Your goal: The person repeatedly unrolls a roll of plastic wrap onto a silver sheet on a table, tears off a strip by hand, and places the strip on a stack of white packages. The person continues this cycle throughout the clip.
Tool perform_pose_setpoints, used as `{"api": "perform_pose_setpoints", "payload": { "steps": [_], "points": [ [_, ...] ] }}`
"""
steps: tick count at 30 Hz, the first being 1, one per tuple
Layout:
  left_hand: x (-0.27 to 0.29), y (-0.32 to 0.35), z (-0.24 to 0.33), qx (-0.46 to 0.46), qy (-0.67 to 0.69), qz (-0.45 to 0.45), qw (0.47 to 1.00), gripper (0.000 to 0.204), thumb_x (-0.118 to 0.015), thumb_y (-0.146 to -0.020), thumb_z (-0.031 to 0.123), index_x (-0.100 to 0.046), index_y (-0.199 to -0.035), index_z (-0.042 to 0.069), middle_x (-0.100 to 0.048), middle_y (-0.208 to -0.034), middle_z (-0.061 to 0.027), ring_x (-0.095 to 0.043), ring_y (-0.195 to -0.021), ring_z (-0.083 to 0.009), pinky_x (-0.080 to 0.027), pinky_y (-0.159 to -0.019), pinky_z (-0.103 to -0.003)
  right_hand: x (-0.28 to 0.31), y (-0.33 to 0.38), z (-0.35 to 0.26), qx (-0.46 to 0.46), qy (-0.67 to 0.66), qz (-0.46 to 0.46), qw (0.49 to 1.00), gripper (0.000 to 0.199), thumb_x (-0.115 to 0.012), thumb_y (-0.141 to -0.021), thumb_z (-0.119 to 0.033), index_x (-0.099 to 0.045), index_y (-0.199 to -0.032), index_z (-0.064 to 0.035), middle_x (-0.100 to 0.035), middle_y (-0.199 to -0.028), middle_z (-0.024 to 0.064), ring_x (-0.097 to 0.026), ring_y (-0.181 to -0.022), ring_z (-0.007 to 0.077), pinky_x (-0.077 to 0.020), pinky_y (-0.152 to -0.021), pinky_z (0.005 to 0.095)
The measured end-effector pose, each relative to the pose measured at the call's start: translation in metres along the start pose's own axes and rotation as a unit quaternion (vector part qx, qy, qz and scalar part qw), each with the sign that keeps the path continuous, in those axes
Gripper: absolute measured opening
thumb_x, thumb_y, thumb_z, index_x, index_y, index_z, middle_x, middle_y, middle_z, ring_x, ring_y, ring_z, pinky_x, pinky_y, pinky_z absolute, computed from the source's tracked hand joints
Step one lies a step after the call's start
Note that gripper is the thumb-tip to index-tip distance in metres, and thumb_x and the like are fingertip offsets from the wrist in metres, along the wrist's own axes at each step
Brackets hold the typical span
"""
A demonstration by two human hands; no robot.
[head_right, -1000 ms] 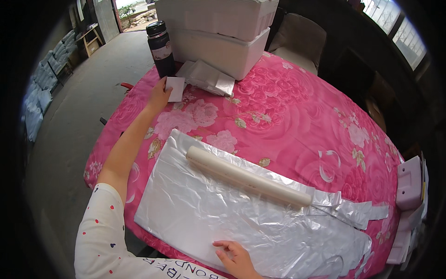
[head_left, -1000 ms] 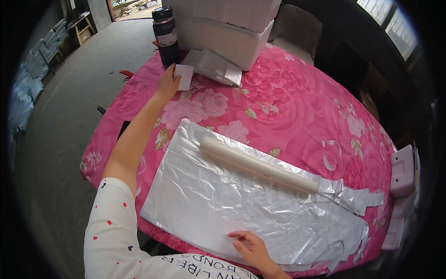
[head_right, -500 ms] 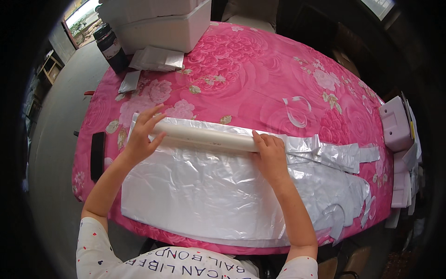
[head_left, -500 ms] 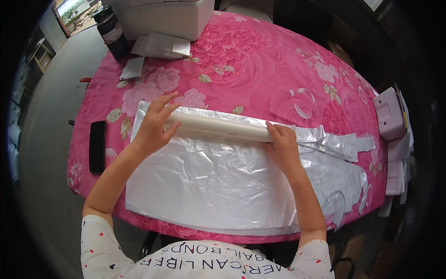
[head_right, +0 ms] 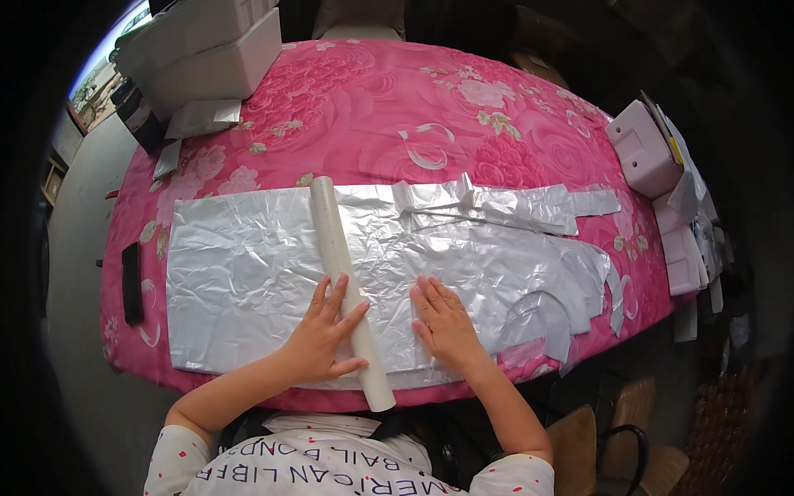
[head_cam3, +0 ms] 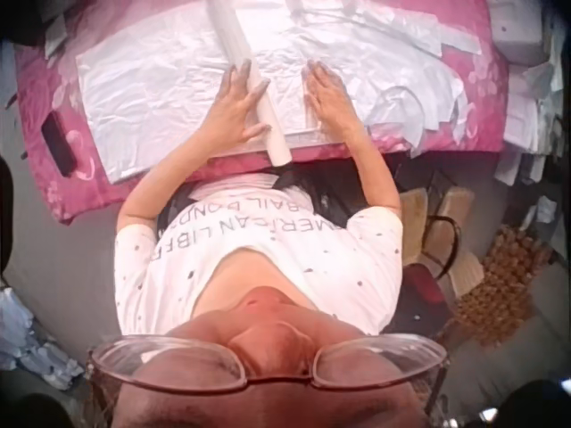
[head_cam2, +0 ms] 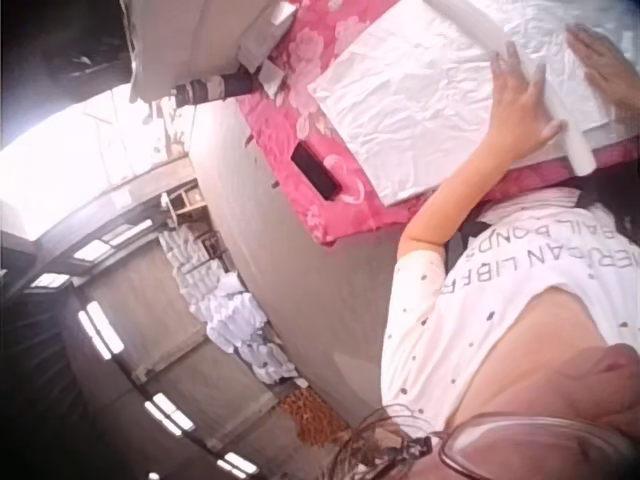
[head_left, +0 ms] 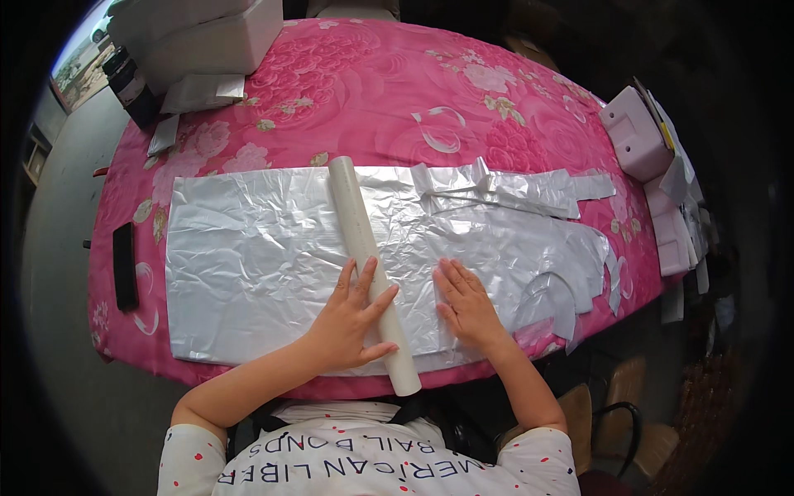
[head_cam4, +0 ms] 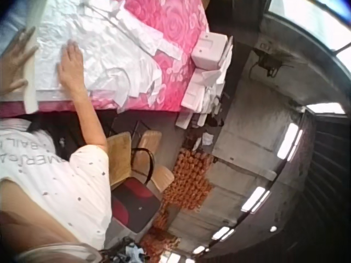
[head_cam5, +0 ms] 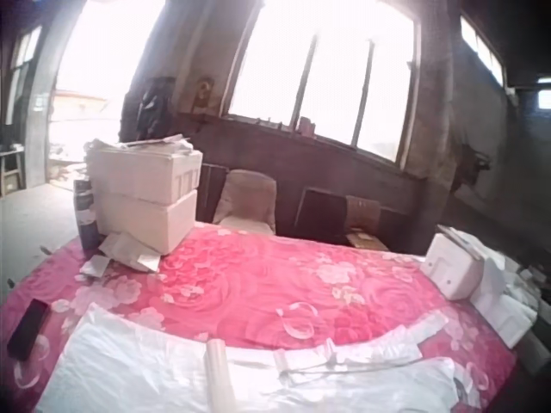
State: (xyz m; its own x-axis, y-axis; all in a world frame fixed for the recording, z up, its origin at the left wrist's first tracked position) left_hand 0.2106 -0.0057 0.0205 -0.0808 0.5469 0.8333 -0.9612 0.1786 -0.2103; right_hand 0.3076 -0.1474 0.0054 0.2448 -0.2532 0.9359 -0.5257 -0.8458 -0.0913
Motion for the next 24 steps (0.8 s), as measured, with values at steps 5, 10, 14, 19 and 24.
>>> {"api": "perform_pose_setpoints", "payload": {
  "steps": [5, 10, 14, 19, 24],
  "points": [
    [-0.027, -0.017, 0.044, -0.037, -0.02, -0.007, 0.999, 0.073, -0.06, -0.074, 0.056, -0.049, -0.126, 0.007, -0.021, -0.143, -0.0252, -0.009, -0.131, -0.0525, -0.018, -0.106, -0.055, 0.045, 0.048, 0.149, -0.146, 0.067, 0.087, 0.983, 0.046, -0.045, -0.088, -0.016, -0.041, -0.131, 0.0016, -0.035, -0.14, 0.0183, -0.032, -0.13, 0.0315, -0.0246, -0.107, 0.0379],
    [-0.034, -0.029, 0.055, -0.019, -0.047, -0.014, 0.999, 0.07, -0.061, -0.074, 0.053, -0.05, -0.124, 0.005, -0.023, -0.143, -0.0228, -0.01, -0.132, -0.0497, -0.021, -0.104, -0.057, 0.088, 0.118, 0.248, -0.295, 0.132, 0.205, 0.924, 0.033, -0.049, -0.087, -0.011, -0.056, -0.116, 0.0012, -0.053, -0.123, 0.0176, -0.048, -0.117, 0.0298, -0.036, -0.1, 0.0359],
    [-0.04, -0.033, 0.057, -0.02, -0.039, -0.022, 0.999, 0.068, -0.061, -0.074, 0.051, -0.051, -0.124, 0.006, -0.023, -0.143, -0.0213, -0.01, -0.132, -0.0492, -0.022, -0.103, -0.059, 0.106, 0.132, 0.234, -0.309, 0.152, 0.268, 0.9, 0.015, -0.06, -0.078, -0.007, -0.064, -0.091, -0.0022, -0.065, -0.1, 0.0107, -0.06, -0.097, 0.0264, -0.0454, -0.085, 0.0362],
    [-0.036, -0.034, 0.06, -0.031, -0.027, -0.019, 0.999, 0.069, -0.063, -0.075, 0.043, -0.044, -0.128, 0.003, -0.027, -0.14, -0.0222, -0.015, -0.132, -0.0445, -0.02, -0.105, -0.054, 0.136, 0.094, 0.134, -0.23, 0.112, 0.322, 0.912, 0.017, -0.071, -0.068, -0.006, -0.055, -0.071, -0.0029, -0.062, -0.078, 0.0058, -0.058, -0.07, 0.0227, -0.0455, -0.066, 0.0326],
    [-0.025, -0.027, 0.057, 0.096, 0.437, 0.022, 0.894, 0.048, -0.061, -0.084, 0.03, -0.049, -0.12, 0.0, -0.048, -0.125, -0.0151, -0.045, -0.116, -0.0255, -0.038, -0.096, -0.041, 0.074, 0.048, 0.019, -0.168, -0.393, 0.186, 0.885, 0.017, -0.071, -0.073, -0.004, -0.055, -0.078, -0.0005, -0.06, -0.076, 0.0033, -0.055, -0.068, 0.0088, -0.0462, -0.061, 0.0248]
  ]
}}
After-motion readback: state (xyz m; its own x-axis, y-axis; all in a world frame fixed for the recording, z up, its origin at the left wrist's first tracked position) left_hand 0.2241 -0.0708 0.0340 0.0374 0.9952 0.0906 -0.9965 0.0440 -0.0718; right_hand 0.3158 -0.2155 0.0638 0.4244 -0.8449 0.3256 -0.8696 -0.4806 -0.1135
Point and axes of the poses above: each hand's wrist, its own y-axis away from the middle knuckle, its own x-axis out of the back of the hand, z = x × y, the point moved 8 cm from there along -y, towards the middle knuckle
